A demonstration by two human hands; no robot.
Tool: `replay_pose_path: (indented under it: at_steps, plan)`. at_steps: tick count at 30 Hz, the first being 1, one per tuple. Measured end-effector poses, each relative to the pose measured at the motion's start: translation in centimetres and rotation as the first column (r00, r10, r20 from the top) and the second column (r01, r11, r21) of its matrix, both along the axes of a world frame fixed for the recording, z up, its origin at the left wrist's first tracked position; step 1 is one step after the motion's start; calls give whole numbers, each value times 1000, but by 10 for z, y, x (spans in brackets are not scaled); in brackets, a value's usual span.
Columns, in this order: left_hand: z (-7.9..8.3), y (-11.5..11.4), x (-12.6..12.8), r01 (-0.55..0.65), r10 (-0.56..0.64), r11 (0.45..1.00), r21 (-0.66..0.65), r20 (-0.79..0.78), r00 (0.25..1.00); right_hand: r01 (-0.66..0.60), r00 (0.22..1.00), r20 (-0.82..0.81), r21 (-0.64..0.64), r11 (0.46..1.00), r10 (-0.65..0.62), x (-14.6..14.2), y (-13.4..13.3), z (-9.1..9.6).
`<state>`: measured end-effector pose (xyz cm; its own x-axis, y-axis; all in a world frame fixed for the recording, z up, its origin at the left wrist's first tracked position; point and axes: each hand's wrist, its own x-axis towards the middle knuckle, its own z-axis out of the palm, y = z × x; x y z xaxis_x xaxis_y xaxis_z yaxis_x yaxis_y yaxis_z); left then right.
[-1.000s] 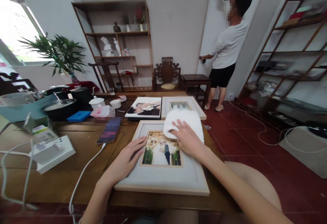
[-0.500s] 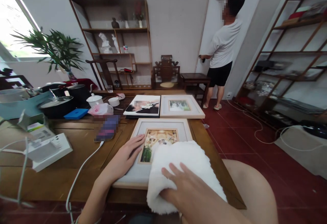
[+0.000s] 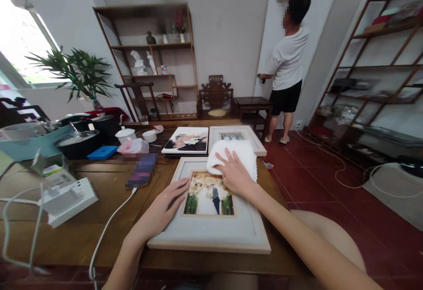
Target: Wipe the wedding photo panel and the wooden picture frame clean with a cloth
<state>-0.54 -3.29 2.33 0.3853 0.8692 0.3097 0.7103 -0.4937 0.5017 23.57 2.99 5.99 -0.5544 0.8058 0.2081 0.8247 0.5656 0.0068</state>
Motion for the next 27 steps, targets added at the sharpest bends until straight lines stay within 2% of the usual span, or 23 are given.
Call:
replay_pose_path:
  at_steps: [3,6,10,12,14,17,20,24,27]
  plan:
    - [-1,0,0,-10,10,1000,-1,-6,1000,-75,997,-5,-107,991,75,-3,-16,-1]
    - [-2,0,1,-22,22,1000,-10,-16,1000,-153,988,-41,-233,960,148,-3,-58,5]
    - [-1,1,1,-9,8,1000,-4,-20,1000,-203,979,-74,-413,888,189,-2,-116,30]
    - [0,1,2,-6,6,1000,-2,-31,1000,-216,975,-67,-475,853,210,-4,-134,43]
    - [0,1,2,-6,6,1000,-3,-38,999,-239,969,-70,-502,831,237,-8,-141,47]
    - [-1,1,1,12,-12,1000,14,-24,1000,-265,964,-127,-450,853,233,-13,-133,33]
    - [-3,2,-1,28,-27,999,29,-7,1000,-232,970,-149,-340,911,191,-10,-106,10]
    - [-2,0,-2,14,-14,1000,2,-15,1000,-83,995,-74,-183,980,70,0,-52,-3]
    - [-1,0,-2,17,-17,1000,9,-6,1000,50,998,-39,-83,995,-54,1,-18,-1]
